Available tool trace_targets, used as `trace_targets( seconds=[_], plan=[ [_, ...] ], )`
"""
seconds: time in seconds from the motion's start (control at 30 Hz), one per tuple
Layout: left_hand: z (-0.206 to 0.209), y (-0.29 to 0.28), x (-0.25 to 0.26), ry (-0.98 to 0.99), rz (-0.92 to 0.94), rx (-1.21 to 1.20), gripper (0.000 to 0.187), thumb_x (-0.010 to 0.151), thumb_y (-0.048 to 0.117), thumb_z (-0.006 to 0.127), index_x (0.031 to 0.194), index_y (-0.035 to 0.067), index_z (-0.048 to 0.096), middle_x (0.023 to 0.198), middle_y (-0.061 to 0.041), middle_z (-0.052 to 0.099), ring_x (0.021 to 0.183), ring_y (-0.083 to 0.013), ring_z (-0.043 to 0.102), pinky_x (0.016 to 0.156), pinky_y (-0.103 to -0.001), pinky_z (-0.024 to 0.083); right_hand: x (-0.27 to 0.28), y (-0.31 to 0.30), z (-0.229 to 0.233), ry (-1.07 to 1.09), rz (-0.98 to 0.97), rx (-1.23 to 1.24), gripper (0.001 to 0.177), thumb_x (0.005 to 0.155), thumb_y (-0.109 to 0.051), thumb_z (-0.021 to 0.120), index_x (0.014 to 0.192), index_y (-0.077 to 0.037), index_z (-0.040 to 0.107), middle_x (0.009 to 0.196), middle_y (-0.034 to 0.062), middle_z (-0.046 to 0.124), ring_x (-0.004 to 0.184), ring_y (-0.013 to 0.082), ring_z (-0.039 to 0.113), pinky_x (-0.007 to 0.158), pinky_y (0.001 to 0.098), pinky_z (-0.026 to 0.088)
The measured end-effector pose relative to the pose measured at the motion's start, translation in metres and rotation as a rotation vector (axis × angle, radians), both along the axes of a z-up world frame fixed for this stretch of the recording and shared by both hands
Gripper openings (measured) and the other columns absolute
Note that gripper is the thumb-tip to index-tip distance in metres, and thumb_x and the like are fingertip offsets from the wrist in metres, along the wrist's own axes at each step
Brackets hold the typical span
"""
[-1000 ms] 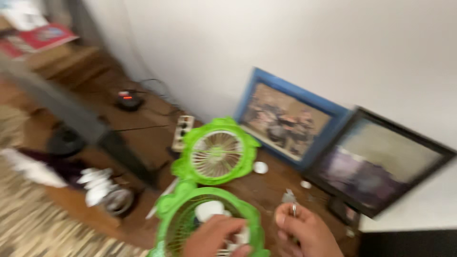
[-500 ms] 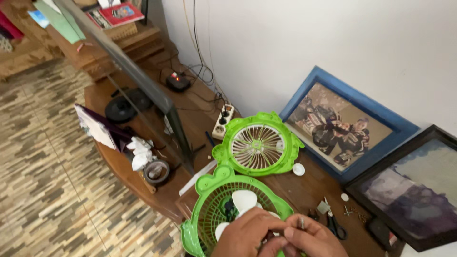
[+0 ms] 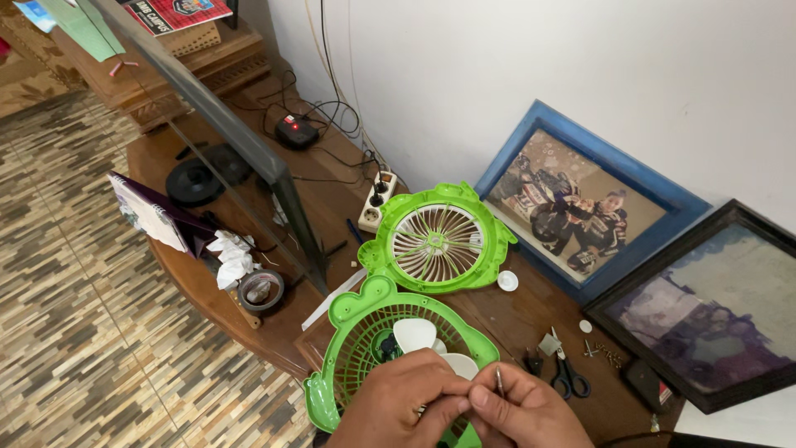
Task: The person repairs a green frog-shaped electric fan by applying electrical tape to the motor wires, inserting the fan blade into the motor housing, and securing it with a screwdriver. The person uses electrical tape, a screwdriver, and handles the fan blade and motor housing throughout the process.
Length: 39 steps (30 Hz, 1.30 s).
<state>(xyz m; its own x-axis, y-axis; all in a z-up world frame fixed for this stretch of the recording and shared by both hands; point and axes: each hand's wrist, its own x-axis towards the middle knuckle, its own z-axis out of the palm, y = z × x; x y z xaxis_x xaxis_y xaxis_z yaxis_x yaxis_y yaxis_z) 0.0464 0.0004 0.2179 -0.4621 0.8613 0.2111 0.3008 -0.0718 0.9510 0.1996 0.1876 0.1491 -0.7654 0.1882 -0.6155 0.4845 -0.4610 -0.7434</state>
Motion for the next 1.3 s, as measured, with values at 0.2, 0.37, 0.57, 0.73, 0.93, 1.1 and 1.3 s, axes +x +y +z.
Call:
trace_targets(
  seconds=[0.2, 0.37, 0.57, 0.73, 0.93, 1.1, 1.3],
  plan=[
    [0.001, -0.003, -0.005, 0.007, -0.066, 0.105, 0.012, 0.087, 0.002, 0.080, 0.096, 0.003, 0.073, 0.087, -0.008, 0.069, 0.081, -0.0206, 0.071, 0.070, -0.032, 0.056, 0.000, 0.002, -0.002, 0.094, 0.047, -0.175, 0.029, 0.092, -0.029, 0.074, 0.088, -0.004, 0.060, 0.062, 0.0036, 0.057, 0.048, 0.0093, 0.045, 0.045, 0.0249, 0.033],
    [-0.012, -0.009, -0.003, -0.183, -0.066, 0.111, 0.007, 0.087, 0.000, 0.076, 0.091, 0.002, 0.070, 0.086, -0.007, 0.067, 0.081, -0.0176, 0.068, 0.072, -0.032, 0.054, -0.006, -0.008, 0.009, 0.069, 0.071, -0.140, 0.028, 0.093, -0.029, 0.074, 0.091, -0.005, 0.060, 0.071, 0.0037, 0.059, 0.056, 0.0111, 0.050, 0.051, 0.0258, 0.038],
    [-0.037, 0.003, -0.010, -1.287, 0.253, 0.126, 0.005, 0.090, 0.008, 0.059, 0.090, 0.004, 0.062, 0.083, -0.010, 0.066, 0.073, -0.0200, 0.062, 0.070, -0.035, 0.052, 0.006, 0.011, -0.018, 0.063, -0.458, -0.253, 0.039, 0.090, -0.043, 0.060, 0.088, -0.005, 0.063, 0.063, 0.0042, 0.058, 0.045, 0.0147, 0.048, 0.041, 0.0326, 0.040],
    [-0.042, -0.004, -0.022, -1.432, 0.225, 0.234, 0.010, 0.091, 0.015, 0.056, 0.093, 0.005, 0.057, 0.086, -0.010, 0.064, 0.073, -0.0199, 0.059, 0.067, -0.037, 0.053, 0.017, -0.011, -0.120, -0.056, -0.079, 0.239, 0.032, 0.089, -0.029, 0.070, 0.106, -0.001, 0.070, 0.096, 0.0157, 0.073, 0.094, 0.0252, 0.065, 0.088, 0.0380, 0.046],
    [-0.043, -0.008, -0.026, -1.467, 0.256, 0.229, 0.006, 0.094, 0.013, 0.058, 0.097, 0.007, 0.057, 0.087, -0.008, 0.063, 0.076, -0.0183, 0.060, 0.071, -0.035, 0.053, 0.029, 0.003, -0.174, 0.367, 0.412, 0.721, 0.080, 0.091, -0.024, 0.075, 0.158, -0.004, 0.035, 0.161, 0.0233, 0.042, 0.152, 0.0309, 0.035, 0.123, 0.0428, 0.018],
    [-0.043, -0.012, -0.032, -1.429, 0.271, 0.232, 0.007, 0.095, 0.010, 0.058, 0.099, 0.005, 0.060, 0.088, -0.009, 0.065, 0.079, -0.0187, 0.062, 0.075, -0.035, 0.054, 0.009, 0.039, -0.092, 0.313, 0.704, 0.685, 0.079, 0.095, -0.018, 0.074, 0.159, -0.008, 0.029, 0.160, 0.0196, 0.042, 0.150, 0.0297, 0.037, 0.121, 0.0410, 0.024],
    [-0.042, -0.019, -0.036, -1.332, 0.143, 0.291, 0.008, 0.099, 0.010, 0.058, 0.100, 0.003, 0.062, 0.091, -0.009, 0.067, 0.085, -0.0197, 0.065, 0.079, -0.036, 0.054, 0.006, 0.002, -0.015, 0.296, 0.492, 0.983, 0.066, 0.089, -0.022, 0.080, 0.150, -0.016, 0.054, 0.131, 0.0139, 0.073, 0.125, 0.0233, 0.066, 0.106, 0.0361, 0.049]
  ],
)
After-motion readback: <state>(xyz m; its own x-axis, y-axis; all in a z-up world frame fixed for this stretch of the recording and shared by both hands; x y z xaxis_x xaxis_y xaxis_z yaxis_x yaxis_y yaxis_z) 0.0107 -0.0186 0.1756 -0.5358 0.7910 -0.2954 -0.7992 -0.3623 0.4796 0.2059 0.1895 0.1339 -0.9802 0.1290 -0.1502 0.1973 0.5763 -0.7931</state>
